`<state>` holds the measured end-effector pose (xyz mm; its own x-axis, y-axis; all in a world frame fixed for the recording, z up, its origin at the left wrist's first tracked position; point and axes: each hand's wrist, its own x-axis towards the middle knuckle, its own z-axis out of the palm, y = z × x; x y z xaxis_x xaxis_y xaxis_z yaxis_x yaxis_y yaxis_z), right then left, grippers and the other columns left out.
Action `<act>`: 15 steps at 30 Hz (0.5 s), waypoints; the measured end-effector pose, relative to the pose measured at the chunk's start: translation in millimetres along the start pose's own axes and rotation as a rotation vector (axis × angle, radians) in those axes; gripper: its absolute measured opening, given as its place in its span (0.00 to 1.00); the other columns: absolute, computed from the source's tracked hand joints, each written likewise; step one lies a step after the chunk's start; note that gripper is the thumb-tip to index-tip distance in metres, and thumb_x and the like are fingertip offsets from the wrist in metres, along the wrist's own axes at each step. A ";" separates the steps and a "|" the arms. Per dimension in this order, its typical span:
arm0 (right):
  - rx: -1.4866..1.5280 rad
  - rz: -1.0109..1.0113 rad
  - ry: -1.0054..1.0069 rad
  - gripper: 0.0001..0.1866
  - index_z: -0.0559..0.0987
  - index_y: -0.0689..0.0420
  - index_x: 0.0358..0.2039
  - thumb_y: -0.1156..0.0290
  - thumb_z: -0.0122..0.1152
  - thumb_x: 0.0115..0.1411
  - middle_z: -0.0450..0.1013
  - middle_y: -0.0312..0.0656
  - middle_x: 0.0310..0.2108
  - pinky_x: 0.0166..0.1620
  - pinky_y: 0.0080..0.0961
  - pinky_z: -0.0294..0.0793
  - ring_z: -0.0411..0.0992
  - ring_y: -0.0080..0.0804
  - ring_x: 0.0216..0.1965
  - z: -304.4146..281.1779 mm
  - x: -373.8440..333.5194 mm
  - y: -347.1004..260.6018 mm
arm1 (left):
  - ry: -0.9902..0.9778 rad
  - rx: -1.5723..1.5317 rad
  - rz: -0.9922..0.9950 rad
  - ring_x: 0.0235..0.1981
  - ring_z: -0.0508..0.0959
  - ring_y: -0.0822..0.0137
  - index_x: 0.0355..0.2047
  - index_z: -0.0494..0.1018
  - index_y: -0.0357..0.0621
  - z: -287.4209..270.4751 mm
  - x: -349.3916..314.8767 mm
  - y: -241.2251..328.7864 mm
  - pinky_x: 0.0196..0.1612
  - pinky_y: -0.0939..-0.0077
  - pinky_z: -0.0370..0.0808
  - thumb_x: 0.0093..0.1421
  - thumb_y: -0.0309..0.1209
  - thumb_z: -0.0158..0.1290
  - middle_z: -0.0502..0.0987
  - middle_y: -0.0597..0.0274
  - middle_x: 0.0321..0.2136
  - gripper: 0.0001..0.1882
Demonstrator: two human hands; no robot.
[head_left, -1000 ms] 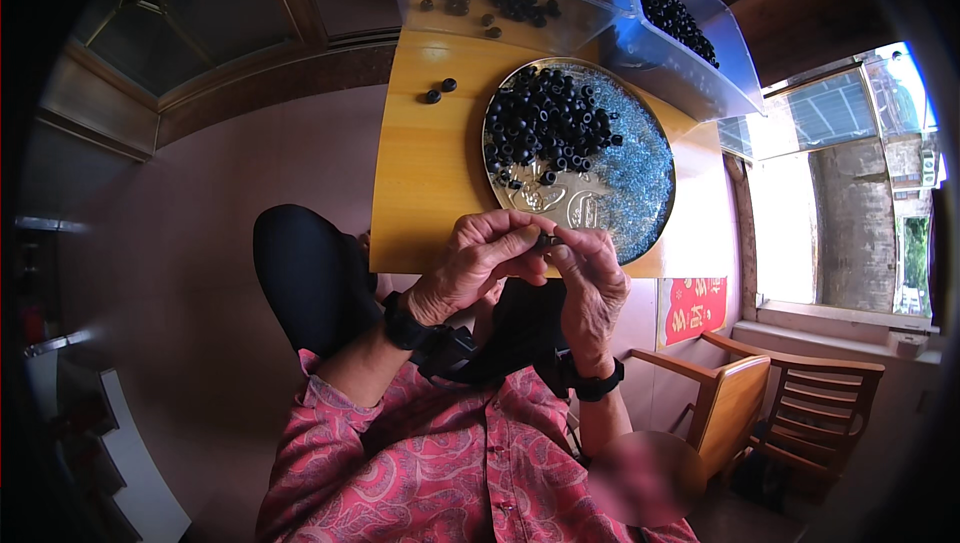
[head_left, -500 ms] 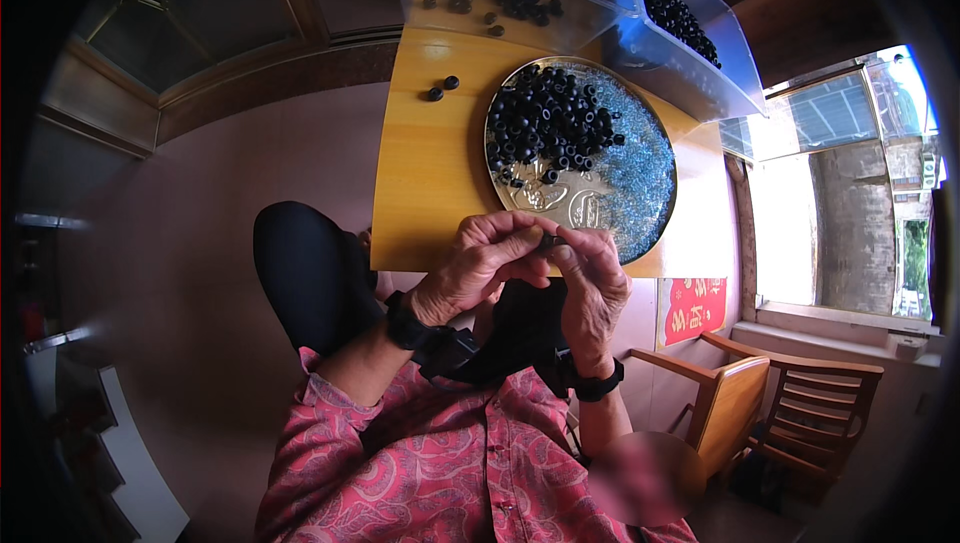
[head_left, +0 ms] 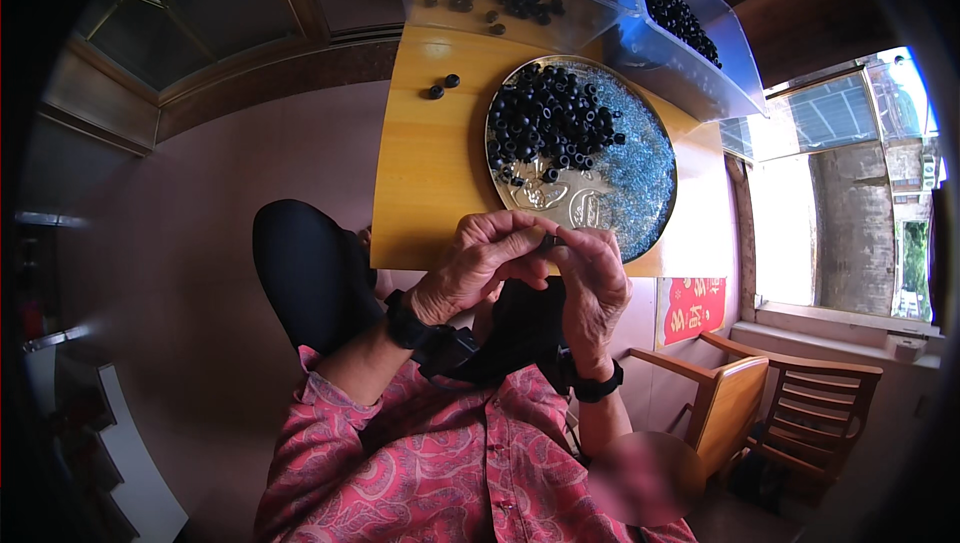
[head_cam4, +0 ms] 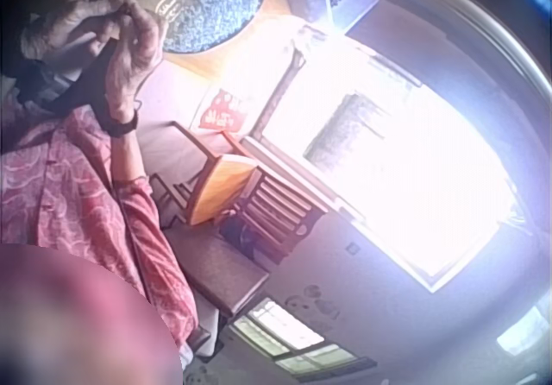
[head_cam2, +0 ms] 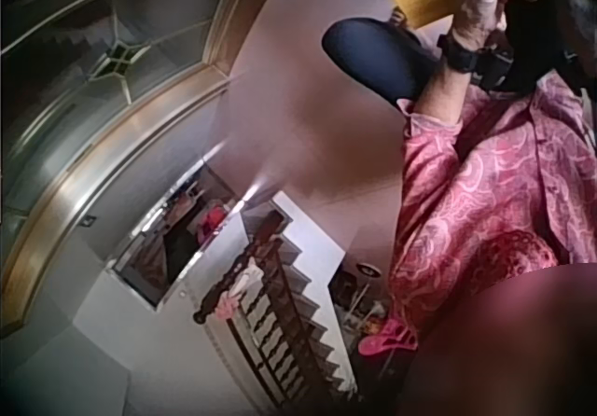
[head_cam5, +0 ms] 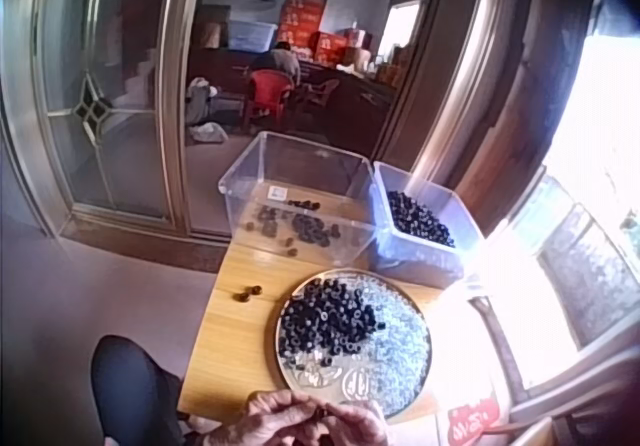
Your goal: Sorting and inspecting small black plastic or rubber rings from a metal tray into plastic bins.
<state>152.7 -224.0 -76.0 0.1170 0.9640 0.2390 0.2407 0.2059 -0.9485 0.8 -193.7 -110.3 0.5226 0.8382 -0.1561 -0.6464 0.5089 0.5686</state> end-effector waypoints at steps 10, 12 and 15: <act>0.202 0.115 0.028 0.09 0.79 0.64 0.40 0.86 0.58 0.59 0.72 0.38 0.37 0.45 0.18 0.71 0.71 0.23 0.40 1.9 -2.5 2.0 | 0.004 -0.025 0.008 0.26 0.80 0.74 0.47 0.74 0.37 -1.5 1.3 -1.9 0.28 0.80 0.80 0.67 0.32 0.50 0.79 0.61 0.32 0.13; 0.198 0.121 0.023 0.10 0.79 0.64 0.40 0.86 0.58 0.59 0.72 0.38 0.38 0.46 0.18 0.71 0.71 0.23 0.40 1.6 -2.8 1.8 | -0.004 -0.026 0.005 0.26 0.80 0.73 0.47 0.74 0.38 -2.3 1.9 -2.4 0.29 0.80 0.80 0.67 0.32 0.50 0.79 0.61 0.32 0.13; 0.215 0.129 0.031 0.10 0.79 0.63 0.40 0.86 0.59 0.58 0.71 0.37 0.38 0.46 0.18 0.70 0.70 0.23 0.41 1.2 -3.3 1.8 | -0.012 -0.026 0.014 0.26 0.80 0.73 0.48 0.74 0.38 -2.6 2.2 -4.0 0.28 0.80 0.80 0.67 0.31 0.50 0.79 0.61 0.32 0.13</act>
<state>151.6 -226.7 -78.7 0.1638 0.9797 0.1159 0.0120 0.1155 -0.9932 3.1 -193.4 -115.1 0.5197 0.8430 -0.1386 -0.6680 0.5021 0.5492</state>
